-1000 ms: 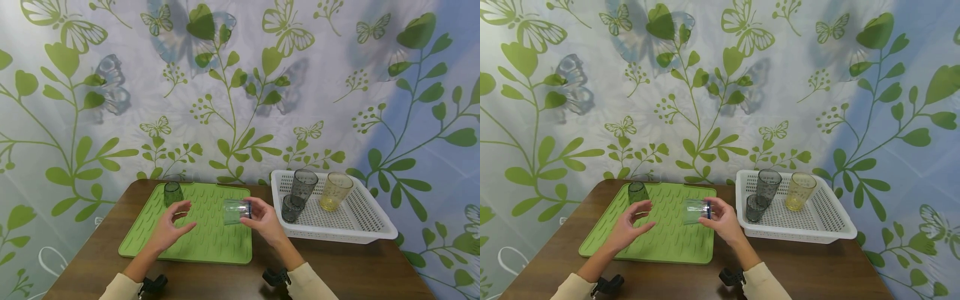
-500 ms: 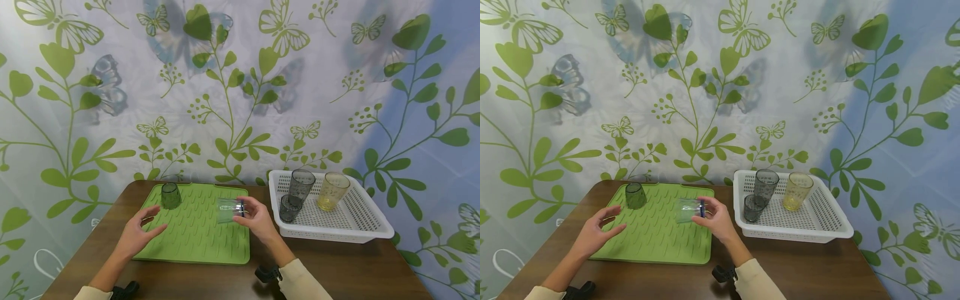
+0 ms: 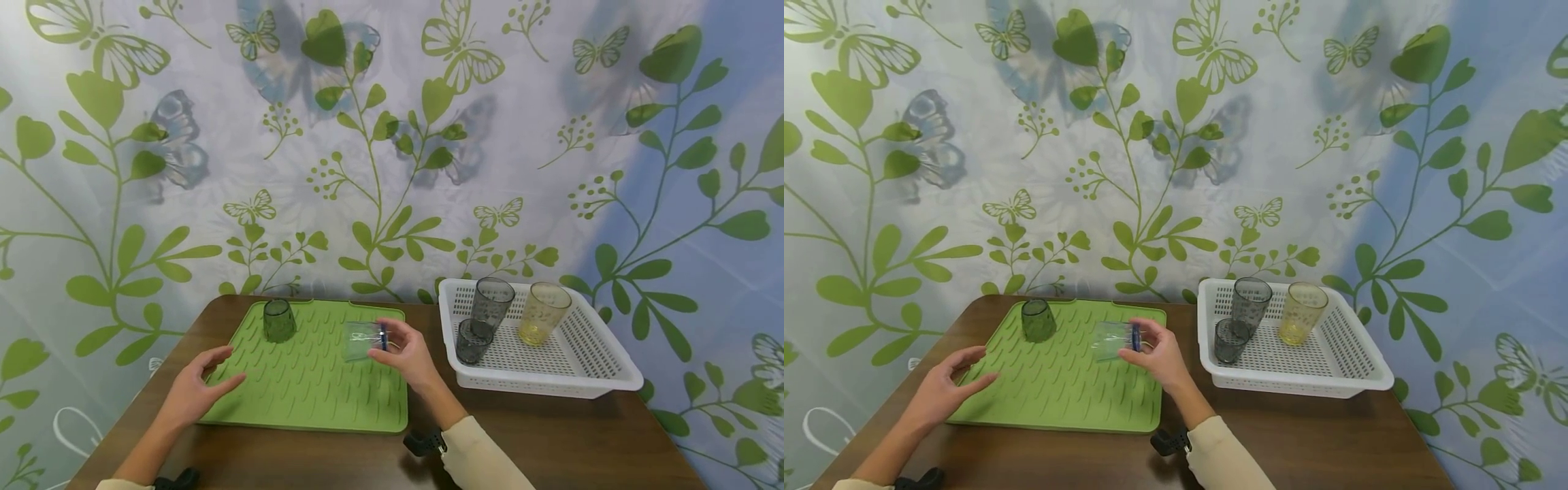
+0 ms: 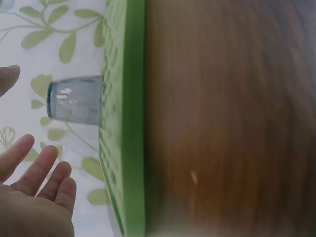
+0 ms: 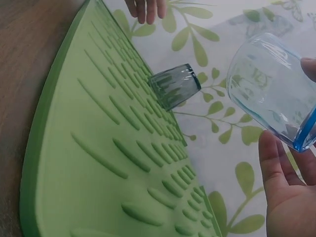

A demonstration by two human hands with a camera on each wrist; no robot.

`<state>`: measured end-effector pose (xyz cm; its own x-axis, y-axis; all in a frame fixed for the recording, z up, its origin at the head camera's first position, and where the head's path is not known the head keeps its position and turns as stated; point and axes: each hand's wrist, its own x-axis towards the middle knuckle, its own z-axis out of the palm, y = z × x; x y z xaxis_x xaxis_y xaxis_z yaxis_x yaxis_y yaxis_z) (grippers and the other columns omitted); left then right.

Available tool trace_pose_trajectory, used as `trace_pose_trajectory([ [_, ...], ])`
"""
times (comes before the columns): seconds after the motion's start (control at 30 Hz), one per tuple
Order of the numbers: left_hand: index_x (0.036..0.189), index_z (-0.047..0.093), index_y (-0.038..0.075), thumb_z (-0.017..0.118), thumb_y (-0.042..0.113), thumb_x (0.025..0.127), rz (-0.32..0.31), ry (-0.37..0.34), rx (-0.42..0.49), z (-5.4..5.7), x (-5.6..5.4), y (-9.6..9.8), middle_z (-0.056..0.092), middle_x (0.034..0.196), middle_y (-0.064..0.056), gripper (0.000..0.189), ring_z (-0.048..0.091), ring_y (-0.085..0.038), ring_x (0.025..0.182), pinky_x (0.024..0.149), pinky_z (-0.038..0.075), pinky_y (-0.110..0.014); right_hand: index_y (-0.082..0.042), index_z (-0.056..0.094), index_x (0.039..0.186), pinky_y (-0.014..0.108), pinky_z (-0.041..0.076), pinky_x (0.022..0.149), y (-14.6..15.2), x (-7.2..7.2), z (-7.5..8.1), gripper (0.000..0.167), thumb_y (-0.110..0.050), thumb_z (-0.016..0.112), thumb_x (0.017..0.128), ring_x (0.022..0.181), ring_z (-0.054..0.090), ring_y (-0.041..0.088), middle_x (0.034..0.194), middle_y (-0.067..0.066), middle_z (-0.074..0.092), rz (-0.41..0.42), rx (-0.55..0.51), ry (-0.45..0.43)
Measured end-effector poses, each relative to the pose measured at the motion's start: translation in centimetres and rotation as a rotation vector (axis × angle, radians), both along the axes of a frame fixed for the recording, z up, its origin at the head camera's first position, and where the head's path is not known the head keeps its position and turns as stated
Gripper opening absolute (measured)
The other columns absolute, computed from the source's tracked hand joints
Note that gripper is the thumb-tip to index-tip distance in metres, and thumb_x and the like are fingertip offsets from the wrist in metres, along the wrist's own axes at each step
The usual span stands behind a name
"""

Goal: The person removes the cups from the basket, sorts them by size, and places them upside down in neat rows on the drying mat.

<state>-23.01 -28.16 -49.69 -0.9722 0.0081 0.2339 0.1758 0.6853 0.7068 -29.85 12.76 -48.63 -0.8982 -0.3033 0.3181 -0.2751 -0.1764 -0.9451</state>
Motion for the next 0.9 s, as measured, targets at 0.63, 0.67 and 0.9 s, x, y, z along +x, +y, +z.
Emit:
trace_pose_trajectory([
  [0.63,0.148,0.047,-0.004,0.078,0.038,0.092,-0.026,-0.078,-0.088,-1.1,0.1,-3.7,0.05,0.146,-0.032,0.076,0.046,-0.054,0.133,0.103,0.042,-0.067,-0.008,0.06,0.14,0.021,0.059,0.09,-1.9,-2.1,-0.2,0.06,-0.011,0.085,0.086,0.113,0.067,0.015,0.129,0.015,0.067,-0.111,0.096,-0.016],
  [0.67,0.148,0.046,-0.004,0.077,0.039,0.093,-0.03,-0.088,-0.096,-1.2,0.0,-3.8,0.05,0.146,-0.032,0.077,0.046,-0.055,0.132,0.101,0.043,-0.068,-0.007,0.06,0.141,0.021,0.058,0.09,-2.0,-2.2,-0.1,0.061,-0.012,0.084,0.086,0.113,0.067,0.016,0.13,0.015,0.067,-0.12,0.108,-0.014],
  [0.9,0.149,0.045,-0.005,0.075,0.044,0.093,-0.043,-0.152,-0.165,-1.4,-0.4,-4.2,0.049,0.147,-0.035,0.08,0.044,-0.058,0.132,0.096,0.045,-0.071,-0.008,0.057,0.144,0.02,0.057,0.087,-2.8,-3.2,0.2,0.064,-0.016,0.085,0.086,0.117,0.066,0.024,0.134,0.015,0.065,-0.154,0.182,-0.01],
])
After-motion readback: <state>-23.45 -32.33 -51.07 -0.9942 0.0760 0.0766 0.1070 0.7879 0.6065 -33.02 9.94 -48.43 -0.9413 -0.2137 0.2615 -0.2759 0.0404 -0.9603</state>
